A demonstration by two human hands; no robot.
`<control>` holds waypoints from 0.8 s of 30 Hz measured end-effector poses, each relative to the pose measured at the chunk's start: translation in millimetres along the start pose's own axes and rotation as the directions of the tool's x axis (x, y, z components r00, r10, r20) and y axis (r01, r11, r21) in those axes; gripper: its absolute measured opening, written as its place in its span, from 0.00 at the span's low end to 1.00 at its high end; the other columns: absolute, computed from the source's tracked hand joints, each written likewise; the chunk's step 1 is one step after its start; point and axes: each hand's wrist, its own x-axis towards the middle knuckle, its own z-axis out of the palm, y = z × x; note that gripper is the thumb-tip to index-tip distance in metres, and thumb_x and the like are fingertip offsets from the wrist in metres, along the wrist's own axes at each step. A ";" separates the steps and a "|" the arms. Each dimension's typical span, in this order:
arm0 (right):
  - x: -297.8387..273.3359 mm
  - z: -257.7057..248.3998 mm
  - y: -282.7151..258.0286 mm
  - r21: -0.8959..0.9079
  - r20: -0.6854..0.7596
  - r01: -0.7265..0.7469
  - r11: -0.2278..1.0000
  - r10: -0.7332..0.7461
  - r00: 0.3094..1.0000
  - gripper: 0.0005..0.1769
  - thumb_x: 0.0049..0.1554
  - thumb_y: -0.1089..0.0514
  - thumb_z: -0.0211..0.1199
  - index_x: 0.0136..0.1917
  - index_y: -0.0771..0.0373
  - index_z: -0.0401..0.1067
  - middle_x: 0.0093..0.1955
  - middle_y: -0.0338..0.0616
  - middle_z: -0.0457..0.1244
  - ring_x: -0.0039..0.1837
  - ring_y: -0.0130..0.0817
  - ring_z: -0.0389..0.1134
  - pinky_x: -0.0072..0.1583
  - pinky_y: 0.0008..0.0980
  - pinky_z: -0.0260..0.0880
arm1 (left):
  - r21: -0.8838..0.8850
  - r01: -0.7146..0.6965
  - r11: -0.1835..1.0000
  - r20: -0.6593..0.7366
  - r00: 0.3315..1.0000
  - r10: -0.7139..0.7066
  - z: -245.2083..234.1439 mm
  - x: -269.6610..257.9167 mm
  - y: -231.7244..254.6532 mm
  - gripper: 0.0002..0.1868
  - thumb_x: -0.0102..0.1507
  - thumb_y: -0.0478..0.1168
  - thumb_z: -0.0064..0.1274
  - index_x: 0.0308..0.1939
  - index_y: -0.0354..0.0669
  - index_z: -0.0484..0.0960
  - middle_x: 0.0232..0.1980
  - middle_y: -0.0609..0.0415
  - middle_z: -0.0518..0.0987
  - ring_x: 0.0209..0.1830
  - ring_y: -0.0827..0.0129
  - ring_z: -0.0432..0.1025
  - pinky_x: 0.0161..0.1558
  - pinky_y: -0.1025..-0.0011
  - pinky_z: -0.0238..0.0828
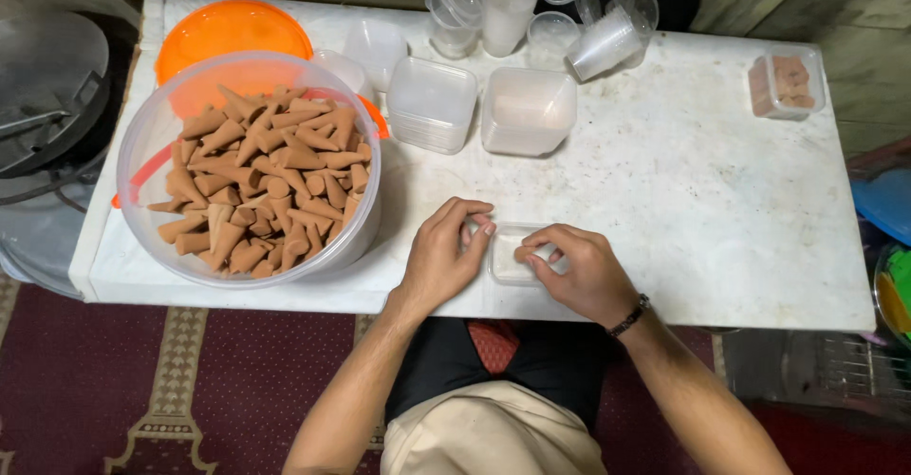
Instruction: The person sorts incense cones from a large tub and places them into small plastic containers by hand.
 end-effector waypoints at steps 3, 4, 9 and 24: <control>6.0 6.5 6.5 -0.097 0.089 -0.030 0.995 0.039 0.995 0.07 0.52 0.69 0.66 0.45 0.64 0.77 0.43 0.48 0.72 0.47 0.46 0.74 0.45 0.36 0.77 | -0.031 0.105 0.994 0.028 0.994 -0.104 10.9 -0.5 -17.4 0.09 0.65 0.33 0.55 0.48 0.37 0.83 0.35 0.47 0.81 0.24 0.64 0.72 0.29 0.68 0.70; 8.7 9.1 7.2 -0.167 0.124 -0.013 0.986 0.034 0.992 0.06 0.53 0.67 0.66 0.45 0.62 0.78 0.44 0.46 0.71 0.48 0.45 0.74 0.46 0.38 0.77 | -0.041 0.144 0.989 0.040 0.989 -0.143 12.7 -0.9 -21.2 0.09 0.65 0.33 0.54 0.48 0.37 0.84 0.34 0.47 0.81 0.23 0.65 0.71 0.28 0.70 0.69; 15.9 20.7 15.0 -0.337 0.209 -0.036 0.941 0.113 0.971 0.05 0.57 0.64 0.64 0.47 0.61 0.78 0.41 0.44 0.71 0.44 0.39 0.74 0.43 0.33 0.76 | -0.093 0.153 0.984 0.012 0.988 -0.152 25.2 -7.3 -41.7 0.08 0.64 0.33 0.55 0.46 0.42 0.87 0.31 0.49 0.80 0.22 0.68 0.71 0.26 0.72 0.68; 18.6 30.7 19.1 -0.432 0.275 -0.018 0.902 0.150 0.950 0.10 0.63 0.58 0.57 0.53 0.57 0.78 0.42 0.43 0.71 0.46 0.38 0.75 0.46 0.33 0.77 | -0.103 0.154 0.983 -0.024 0.987 -0.157 27.2 -8.9 -38.6 0.08 0.66 0.35 0.55 0.40 0.46 0.90 0.26 0.53 0.80 0.21 0.71 0.70 0.26 0.73 0.68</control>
